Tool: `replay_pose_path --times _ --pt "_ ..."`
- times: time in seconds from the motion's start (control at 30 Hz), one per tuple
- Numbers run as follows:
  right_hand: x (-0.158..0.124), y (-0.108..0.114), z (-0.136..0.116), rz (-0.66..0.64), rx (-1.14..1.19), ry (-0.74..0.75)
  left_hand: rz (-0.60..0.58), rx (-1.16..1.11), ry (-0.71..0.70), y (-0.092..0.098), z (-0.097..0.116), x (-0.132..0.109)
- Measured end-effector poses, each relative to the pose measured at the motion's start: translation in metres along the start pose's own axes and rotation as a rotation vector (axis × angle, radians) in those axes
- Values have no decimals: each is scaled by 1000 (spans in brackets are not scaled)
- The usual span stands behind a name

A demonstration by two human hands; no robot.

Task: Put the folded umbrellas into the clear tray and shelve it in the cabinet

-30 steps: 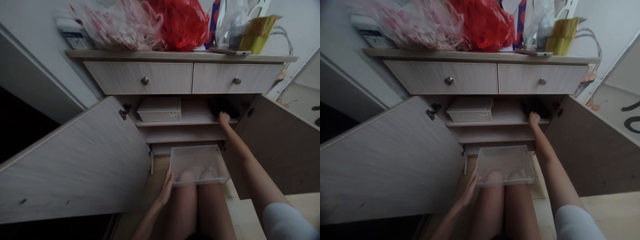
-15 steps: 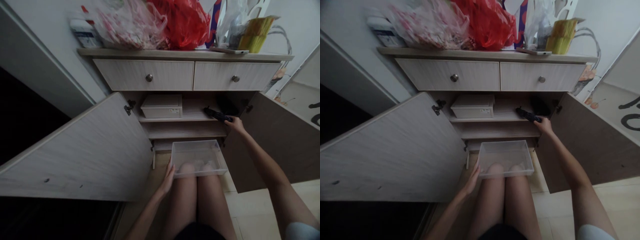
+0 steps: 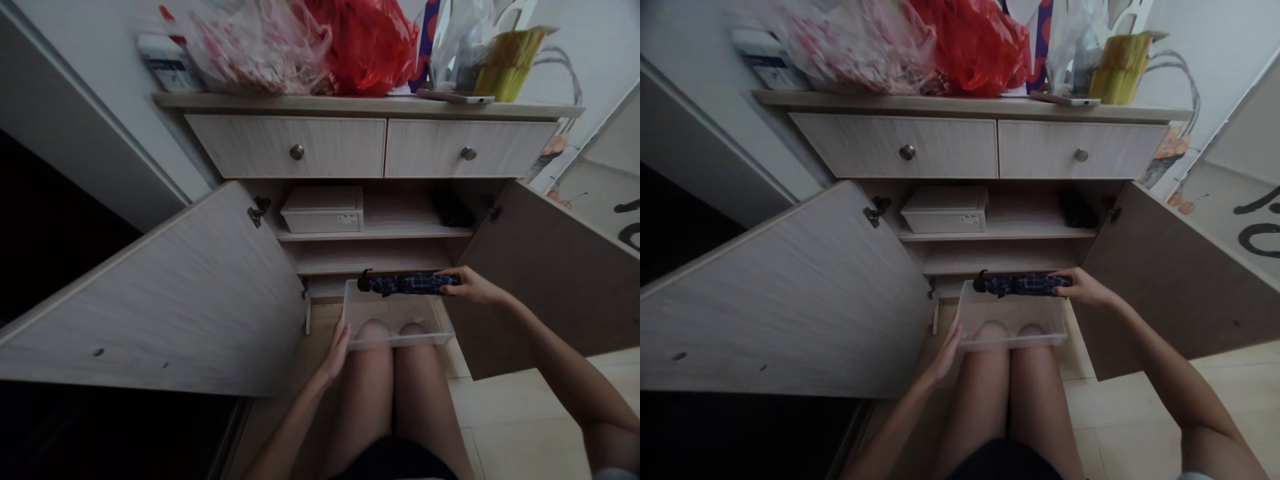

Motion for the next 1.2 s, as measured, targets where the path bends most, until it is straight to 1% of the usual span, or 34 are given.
replay_pose_path --times 0.1,0.2,0.27,0.37,0.43,0.5,0.6,0.73,0.8,0.87,0.9,0.93,0.97,1.0,1.07,1.13,1.2 --pt "9 -23 -5 -107 -47 70 -2 5 7 0 -2 2" --pt "18 -38 -5 -145 -173 118 4 12 16 1 -5 2" --pt "23 -43 -4 -132 -285 158 11 11 14 2 -6 2" --pt "27 -47 -4 -83 -476 259 9 -5 31 4 -9 1" --pt "29 -50 -3 -62 -619 293 7 -14 45 5 -11 1" --pt "32 -54 0 -42 -765 266 2 -25 46 5 -11 1" --pt "38 -58 5 -6 -941 173 -16 -41 45 4 -10 1" --pt "43 -69 7 -37 -1101 89 -15 -41 23 3 -6 1" --pt "44 -73 4 -62 -1167 105 -18 -39 14 3 -5 1" --pt "47 -71 -2 -81 -1189 159 -26 -33 22 2 -5 1" --pt "51 -65 -5 -69 -1170 172 -28 -34 32 2 -6 1" --pt "56 -53 -7 -29 -1140 157 -26 -38 41 2 -7 1" --pt "63 -36 -8 47 -1108 106 -21 -45 45 3 -8 1" --pt "71 -13 -8 150 -1075 27 -16 -56 47 3 -9 1" --pt "85 39 -2 395 -1049 -170 -7 -80 44 3 -9 2" --pt "101 84 8 534 -1054 -295 1 -98 39 3 -8 2" --pt "115 119 24 602 -1024 -404 -1 -108 32 3 -6 2"
Point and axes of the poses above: each hand's wrist, its own x-axis towards the middle knuckle, its own y-axis out of the back of the hand, z = x × y, the point moved 6 cm from there along x, towards the middle knuckle, and after that the axes turned 4 degrees about -x, right-handed, at the moved point
